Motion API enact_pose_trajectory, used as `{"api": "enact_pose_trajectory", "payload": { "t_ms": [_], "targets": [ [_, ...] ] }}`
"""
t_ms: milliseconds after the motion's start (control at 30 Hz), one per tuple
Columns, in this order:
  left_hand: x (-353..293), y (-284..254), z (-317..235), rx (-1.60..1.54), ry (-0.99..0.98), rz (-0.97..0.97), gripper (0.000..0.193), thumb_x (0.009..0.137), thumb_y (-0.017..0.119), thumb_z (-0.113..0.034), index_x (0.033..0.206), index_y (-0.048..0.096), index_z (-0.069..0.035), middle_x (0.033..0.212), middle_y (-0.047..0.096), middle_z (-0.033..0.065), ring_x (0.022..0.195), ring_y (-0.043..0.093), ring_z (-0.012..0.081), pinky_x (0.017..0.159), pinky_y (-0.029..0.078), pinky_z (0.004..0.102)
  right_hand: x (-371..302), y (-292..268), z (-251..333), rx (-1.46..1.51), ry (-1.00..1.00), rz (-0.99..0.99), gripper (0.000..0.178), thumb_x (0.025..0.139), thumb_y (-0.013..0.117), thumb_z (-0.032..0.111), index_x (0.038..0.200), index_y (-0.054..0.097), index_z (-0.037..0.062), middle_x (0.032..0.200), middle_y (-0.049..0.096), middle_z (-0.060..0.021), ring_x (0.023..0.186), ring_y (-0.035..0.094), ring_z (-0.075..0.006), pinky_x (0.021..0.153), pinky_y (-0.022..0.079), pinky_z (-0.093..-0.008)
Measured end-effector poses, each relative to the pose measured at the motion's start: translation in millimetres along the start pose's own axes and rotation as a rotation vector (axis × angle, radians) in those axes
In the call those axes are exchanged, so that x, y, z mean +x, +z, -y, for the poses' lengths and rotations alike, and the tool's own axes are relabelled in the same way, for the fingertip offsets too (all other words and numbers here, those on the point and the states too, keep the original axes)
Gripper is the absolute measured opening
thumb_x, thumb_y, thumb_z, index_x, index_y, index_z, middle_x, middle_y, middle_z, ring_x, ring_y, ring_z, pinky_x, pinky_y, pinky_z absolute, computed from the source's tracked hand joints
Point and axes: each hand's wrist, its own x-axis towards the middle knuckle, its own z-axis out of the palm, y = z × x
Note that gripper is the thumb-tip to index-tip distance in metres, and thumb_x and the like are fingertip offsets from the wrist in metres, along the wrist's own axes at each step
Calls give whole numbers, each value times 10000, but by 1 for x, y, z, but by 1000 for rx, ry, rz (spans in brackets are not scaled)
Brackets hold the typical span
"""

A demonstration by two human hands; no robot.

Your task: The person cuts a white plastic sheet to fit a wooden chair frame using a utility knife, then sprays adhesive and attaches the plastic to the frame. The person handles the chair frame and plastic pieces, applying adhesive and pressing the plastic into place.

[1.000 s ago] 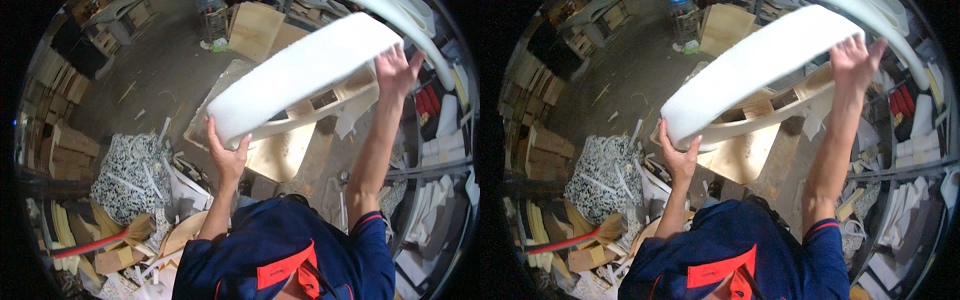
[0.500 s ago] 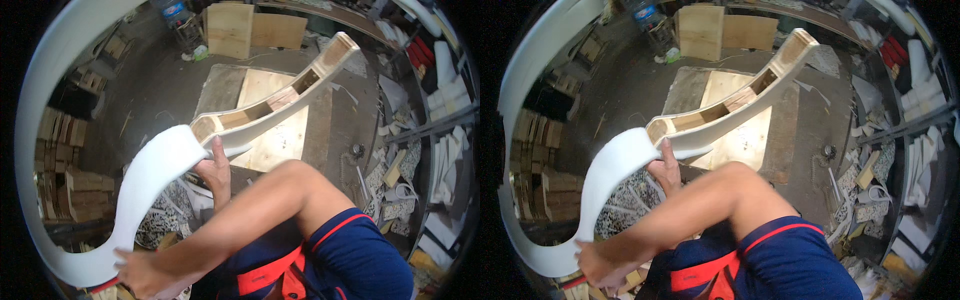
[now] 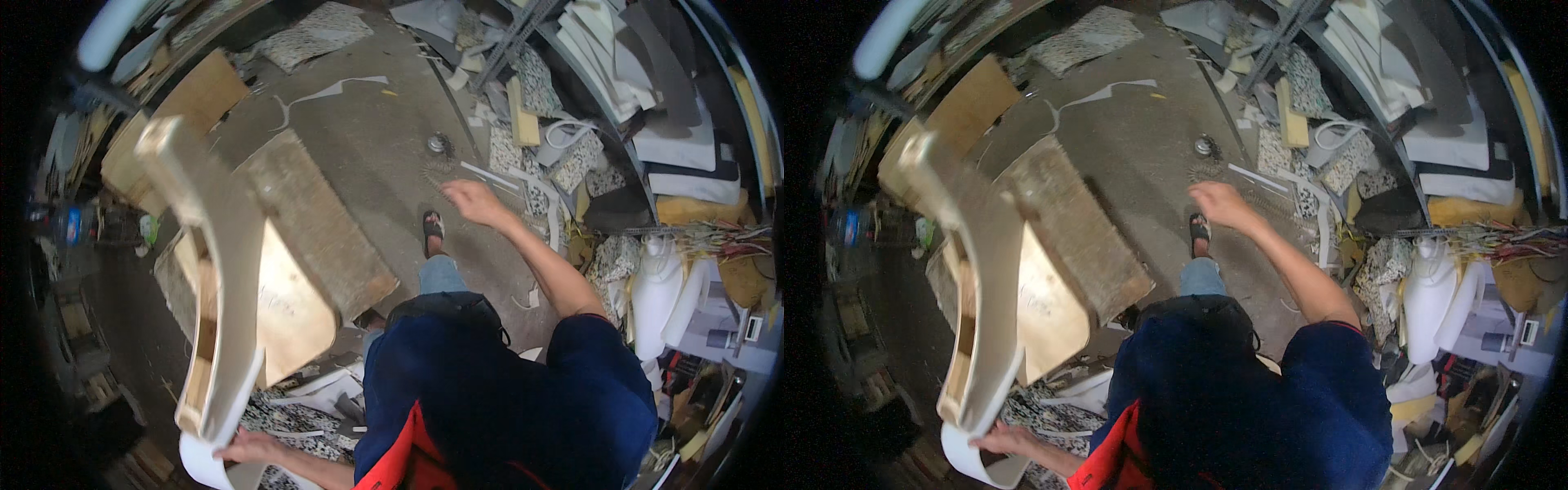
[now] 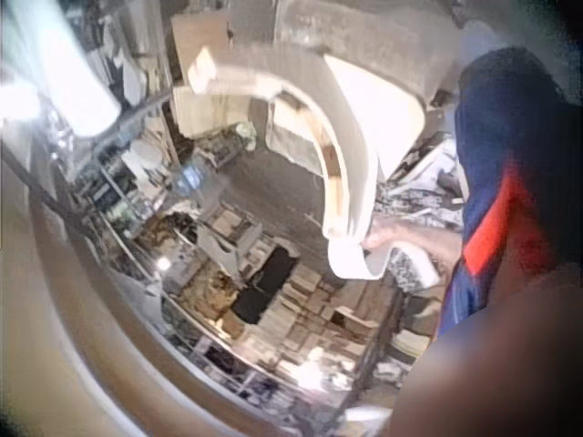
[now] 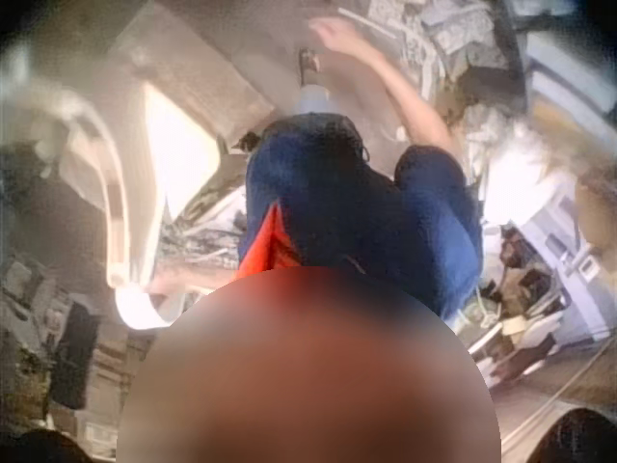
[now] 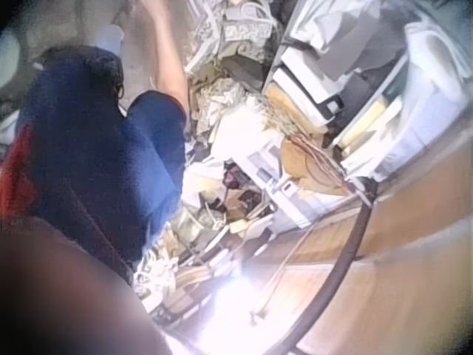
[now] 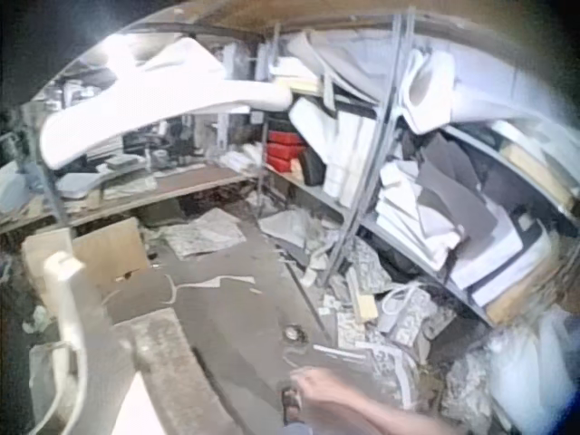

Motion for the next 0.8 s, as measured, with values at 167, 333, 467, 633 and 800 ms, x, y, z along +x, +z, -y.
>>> {"api": "enact_pose_trajectory", "payload": {
  "t_ms": [167, 333, 467, 633, 800],
  "targets": [
    [-71, 70, 23, 221, 319, -40, 631, 1066, 396, -472, 1337, 476, 92, 1297, 545, 247, 1138, 587, 368, 910, 490, 507, 15, 4, -322, -168, 373, 24, 591, 921, 656, 427, 1347, 601, 22, 1173, 687, -231, 1097, 659, -362, 978, 499, -423],
    [-193, 106, 95, 732, 317, 202, 602, 1053, 428, -471, 1281, 505, 81, 1218, 560, 226, 1051, 600, 354, 835, 496, 484, 108, 61, -460, -20, 752, 174, 733, 801, 777, 485, 1366, 584, 61, 1260, 651, -237, 1148, 635, -404, 980, 498, -466],
    [-272, 129, 184, 1103, -101, 500, 581, 1043, 454, -471, 1237, 528, 71, 1155, 572, 210, 982, 611, 343, 775, 500, 466, 195, 106, -592, 15, 950, 206, 837, 795, 780, 422, 1492, 447, 101, 1368, 587, -254, 1267, 576, -402, 1069, 458, -476],
    [-321, 113, 230, 1438, -571, 619, 556, 1030, 486, -470, 1182, 557, 60, 1076, 587, 190, 896, 625, 329, 700, 506, 443, 298, 147, -682, -8, 813, 67, 912, 772, 810, 363, 1536, 385, 103, 1411, 559, -248, 1289, 559, -407, 1085, 442, -467],
    [-335, 69, 200, 1633, -820, 499, 534, 1017, 518, -470, 1126, 586, 49, 996, 602, 169, 810, 639, 315, 625, 512, 420, 370, 207, -695, -2, 829, 180, 817, 796, 779, 407, 1502, 455, 151, 1432, 545, -213, 1319, 526, -383, 1119, 416, -429]
  ]
}}
